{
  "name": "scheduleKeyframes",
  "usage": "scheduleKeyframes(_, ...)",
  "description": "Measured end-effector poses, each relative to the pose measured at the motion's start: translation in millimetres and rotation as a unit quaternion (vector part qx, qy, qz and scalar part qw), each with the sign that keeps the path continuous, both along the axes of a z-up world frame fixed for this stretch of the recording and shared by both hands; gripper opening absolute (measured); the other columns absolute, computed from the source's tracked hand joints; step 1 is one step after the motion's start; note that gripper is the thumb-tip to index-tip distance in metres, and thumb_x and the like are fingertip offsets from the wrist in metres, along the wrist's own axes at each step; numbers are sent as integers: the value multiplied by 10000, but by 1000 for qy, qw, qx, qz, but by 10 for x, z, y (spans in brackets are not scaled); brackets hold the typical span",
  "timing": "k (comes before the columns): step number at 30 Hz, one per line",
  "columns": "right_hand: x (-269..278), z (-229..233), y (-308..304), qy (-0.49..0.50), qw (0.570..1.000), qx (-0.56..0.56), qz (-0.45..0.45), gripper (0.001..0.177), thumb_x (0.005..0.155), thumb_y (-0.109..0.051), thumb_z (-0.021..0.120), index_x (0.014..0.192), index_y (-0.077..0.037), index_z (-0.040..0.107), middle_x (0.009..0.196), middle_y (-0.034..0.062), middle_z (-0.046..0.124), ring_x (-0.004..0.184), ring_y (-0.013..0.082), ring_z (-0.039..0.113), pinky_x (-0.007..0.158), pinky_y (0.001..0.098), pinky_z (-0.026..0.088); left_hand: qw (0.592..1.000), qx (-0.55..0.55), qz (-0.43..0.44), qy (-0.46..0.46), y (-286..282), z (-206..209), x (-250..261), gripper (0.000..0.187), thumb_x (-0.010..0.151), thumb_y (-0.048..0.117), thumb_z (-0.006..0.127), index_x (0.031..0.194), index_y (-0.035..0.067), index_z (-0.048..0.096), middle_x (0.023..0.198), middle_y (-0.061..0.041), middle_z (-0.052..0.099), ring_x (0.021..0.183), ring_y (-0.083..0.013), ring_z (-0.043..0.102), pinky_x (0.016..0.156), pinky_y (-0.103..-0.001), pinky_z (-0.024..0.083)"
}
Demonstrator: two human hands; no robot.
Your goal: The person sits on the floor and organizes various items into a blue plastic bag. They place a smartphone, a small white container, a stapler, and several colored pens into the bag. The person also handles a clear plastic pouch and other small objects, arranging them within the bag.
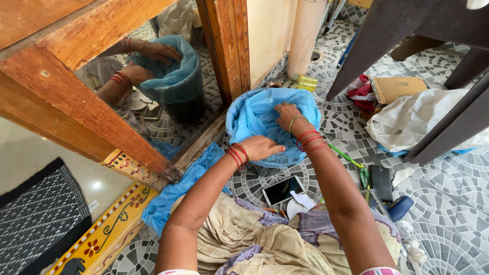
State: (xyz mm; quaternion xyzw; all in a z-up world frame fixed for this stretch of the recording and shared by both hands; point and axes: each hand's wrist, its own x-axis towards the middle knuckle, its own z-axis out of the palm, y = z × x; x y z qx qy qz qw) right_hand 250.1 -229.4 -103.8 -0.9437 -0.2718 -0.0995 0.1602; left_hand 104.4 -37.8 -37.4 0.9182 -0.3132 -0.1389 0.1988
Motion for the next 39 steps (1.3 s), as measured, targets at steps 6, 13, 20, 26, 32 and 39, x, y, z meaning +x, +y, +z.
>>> scheduleKeyframes(6, -568, 642, -133, -76, 990, 13, -121, 415, 792, -165, 789, 1189, -95, 692, 1376, 167, 574, 1277, 413, 552, 1021, 530, 471, 939, -91, 160, -291, 264, 237, 201, 417, 889, 422, 726, 1089, 59, 685, 1091, -175, 690, 979, -404, 656, 844, -496, 523)
scheduleKeyframes(13, -934, 726, -362, -34, 980, -10, -196, 426, 736, -136, 751, 1160, -147, 716, 1328, 185, 544, 1190, 437, 536, 917, 565, 479, 941, 11, 218, -258, 316, 10, 294, 671, 773, 186, 721, 1418, 134, 544, 1185, -251, 609, 958, -454, 646, 777, -548, 514)
scheduleKeyframes(20, -766, 340, -544, -155, 976, 12, -154, 164, 837, 8, 624, 940, -61, 731, 1027, 198, 676, 1034, 400, 637, 956, 470, 525, 935, -71, 214, -273, 404, -287, 472, 273, 936, -14, 545, 1162, 38, 690, 1112, -221, 660, 1031, -431, 657, 892, -496, 535)
scheduleKeyframes(26, -1002, 878, -924, -202, 955, 199, -82, 144, 837, 48, 695, 939, -47, 727, 978, 177, 700, 947, 393, 673, 874, 466, 547, 899, -239, 150, -334, 28, 483, 57, 399, 894, -76, 582, 1286, -14, 626, 1225, -230, 633, 1113, -424, 622, 948, -472, 511)
scheduleKeyframes(32, -1510, 1586, -1681, -290, 927, 199, -130, 230, 878, 31, 774, 1093, -43, 739, 1120, 171, 714, 1007, 386, 691, 907, 441, 557, 881, -352, 62, -309, -899, 859, -240, 518, 981, -46, 584, 1487, 15, 490, 1410, -241, 533, 1294, -408, 566, 1120, -443, 470)
scheduleKeyframes(39, -1497, 1130, -2542, -235, 931, 169, -222, 330, 848, 67, 737, 1166, -19, 737, 1199, 215, 695, 1057, 408, 677, 939, 447, 546, 911, -349, 54, -213, -1817, 217, -403, 648, 922, -61, 612, 1525, -5, 380, 1459, -298, 457, 1262, -438, 577, 1075, -421, 494)
